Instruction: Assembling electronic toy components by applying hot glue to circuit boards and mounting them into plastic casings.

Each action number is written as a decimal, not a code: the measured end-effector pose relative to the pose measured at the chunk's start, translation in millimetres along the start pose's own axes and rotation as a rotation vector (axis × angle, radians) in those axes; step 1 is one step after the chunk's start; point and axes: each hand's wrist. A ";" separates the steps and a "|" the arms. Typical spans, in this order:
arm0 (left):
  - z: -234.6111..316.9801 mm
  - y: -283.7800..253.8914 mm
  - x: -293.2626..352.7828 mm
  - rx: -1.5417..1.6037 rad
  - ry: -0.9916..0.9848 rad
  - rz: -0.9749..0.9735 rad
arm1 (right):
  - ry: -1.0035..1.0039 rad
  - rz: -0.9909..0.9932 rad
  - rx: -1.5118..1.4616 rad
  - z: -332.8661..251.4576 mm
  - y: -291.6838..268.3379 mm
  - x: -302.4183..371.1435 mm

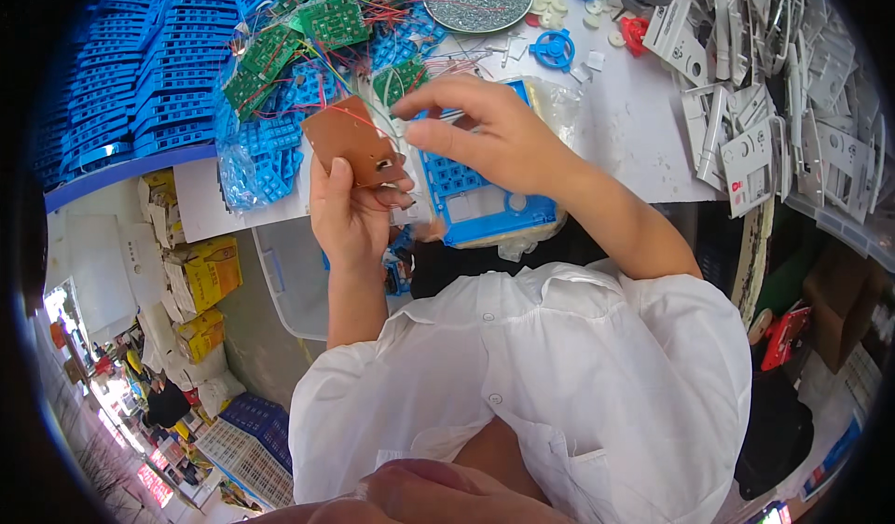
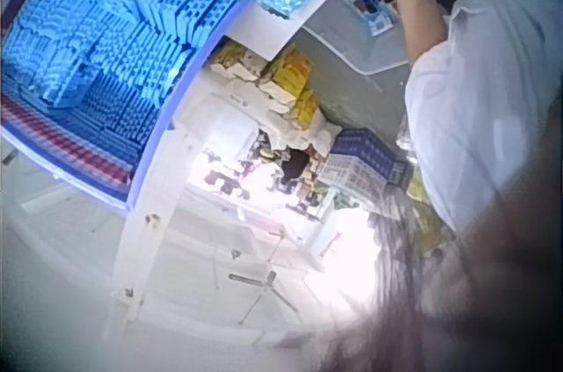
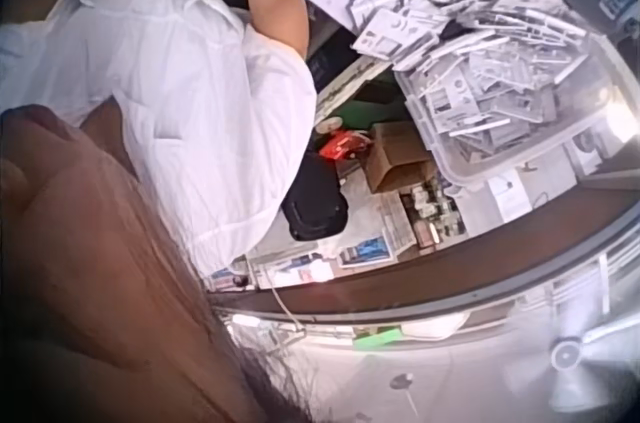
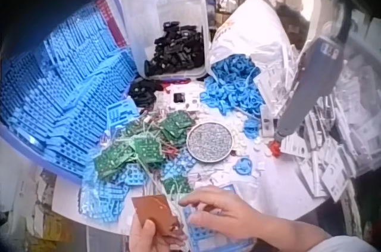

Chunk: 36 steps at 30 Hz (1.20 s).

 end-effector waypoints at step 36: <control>-14.4 -11.0 87.7 -0.319 -0.406 -0.274 | 0.438 -0.179 0.029 -11.2 -51.9 62.3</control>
Point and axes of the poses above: each hand's wrist, its own x-axis away from the middle knuckle, its own y-axis out of the palm, z = x × y, and after that the axes turned 15 degrees about z, right-handed
